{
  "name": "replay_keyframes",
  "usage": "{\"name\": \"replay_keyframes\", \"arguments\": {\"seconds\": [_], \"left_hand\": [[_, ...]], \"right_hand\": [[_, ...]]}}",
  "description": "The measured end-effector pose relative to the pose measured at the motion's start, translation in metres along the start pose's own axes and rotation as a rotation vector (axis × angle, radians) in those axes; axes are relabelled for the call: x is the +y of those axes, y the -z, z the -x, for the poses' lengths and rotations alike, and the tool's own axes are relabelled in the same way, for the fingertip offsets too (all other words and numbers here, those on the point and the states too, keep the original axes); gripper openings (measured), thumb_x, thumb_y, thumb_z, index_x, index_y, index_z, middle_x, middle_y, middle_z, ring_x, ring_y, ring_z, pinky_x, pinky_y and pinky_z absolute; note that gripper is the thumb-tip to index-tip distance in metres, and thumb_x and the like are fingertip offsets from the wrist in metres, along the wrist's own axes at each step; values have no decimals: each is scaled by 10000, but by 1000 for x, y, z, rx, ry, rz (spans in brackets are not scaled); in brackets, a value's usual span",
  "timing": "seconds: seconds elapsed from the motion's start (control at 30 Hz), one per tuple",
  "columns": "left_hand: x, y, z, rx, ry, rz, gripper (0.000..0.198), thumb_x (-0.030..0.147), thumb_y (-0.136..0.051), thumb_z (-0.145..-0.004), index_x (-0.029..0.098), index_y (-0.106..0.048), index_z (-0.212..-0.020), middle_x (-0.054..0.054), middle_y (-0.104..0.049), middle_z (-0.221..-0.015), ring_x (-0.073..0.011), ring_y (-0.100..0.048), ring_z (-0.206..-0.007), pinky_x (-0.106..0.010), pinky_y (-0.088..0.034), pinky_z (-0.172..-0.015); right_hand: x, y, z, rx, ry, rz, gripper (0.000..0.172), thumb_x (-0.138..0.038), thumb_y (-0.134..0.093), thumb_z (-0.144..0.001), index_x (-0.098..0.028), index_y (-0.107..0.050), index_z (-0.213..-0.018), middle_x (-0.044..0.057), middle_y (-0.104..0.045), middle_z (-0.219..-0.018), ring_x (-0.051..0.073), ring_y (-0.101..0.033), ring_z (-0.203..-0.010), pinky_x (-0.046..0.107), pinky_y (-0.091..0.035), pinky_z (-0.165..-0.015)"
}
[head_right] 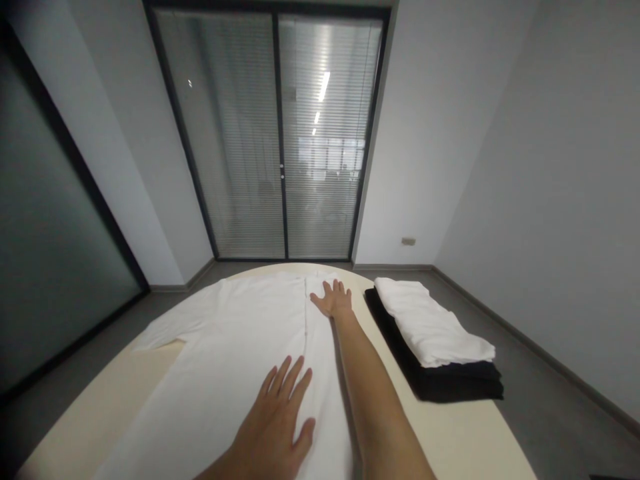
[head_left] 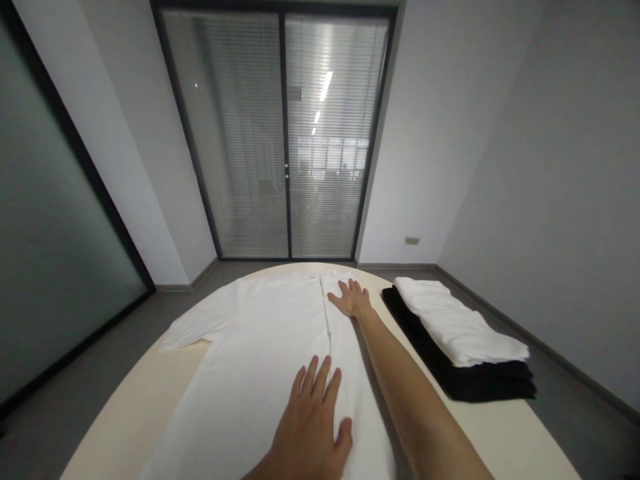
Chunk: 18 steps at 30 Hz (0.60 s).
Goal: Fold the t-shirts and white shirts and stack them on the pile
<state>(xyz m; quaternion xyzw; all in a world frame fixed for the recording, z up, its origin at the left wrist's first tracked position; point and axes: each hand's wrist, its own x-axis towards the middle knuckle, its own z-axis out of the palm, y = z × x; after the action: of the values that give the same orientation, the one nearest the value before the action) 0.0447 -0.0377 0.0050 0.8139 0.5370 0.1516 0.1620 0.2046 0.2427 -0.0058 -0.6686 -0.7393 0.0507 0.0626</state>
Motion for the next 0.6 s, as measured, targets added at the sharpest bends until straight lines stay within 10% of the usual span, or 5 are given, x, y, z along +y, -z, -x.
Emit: {"name": "replay_keyframes", "arguments": {"seconds": [0.43,0.6], "left_hand": [[6,1,5,58,12,-58,640,445,-406,-953,242,-343,-1557,-17,-223,-1653,-266,-101,-1545,-494,-62,-1269],[10,2,10,73,19,-83,648,478,-398,-949,216,-375,-1542,-45,-257,-1647,-272,-122,-1542,-502,-64,-1265]], "right_hand": [[-21,13,25,155,86,45,535,-434,-256,-1029,-131,-620,-1279,195,-582,-1359,305,-472,-1297,435,-338,-1064],[-36,13,55,120,44,56,601,-466,-254,-1032,-51,-542,-1357,257,-472,-1464,349,-430,-1350,477,-313,-1098]]}}
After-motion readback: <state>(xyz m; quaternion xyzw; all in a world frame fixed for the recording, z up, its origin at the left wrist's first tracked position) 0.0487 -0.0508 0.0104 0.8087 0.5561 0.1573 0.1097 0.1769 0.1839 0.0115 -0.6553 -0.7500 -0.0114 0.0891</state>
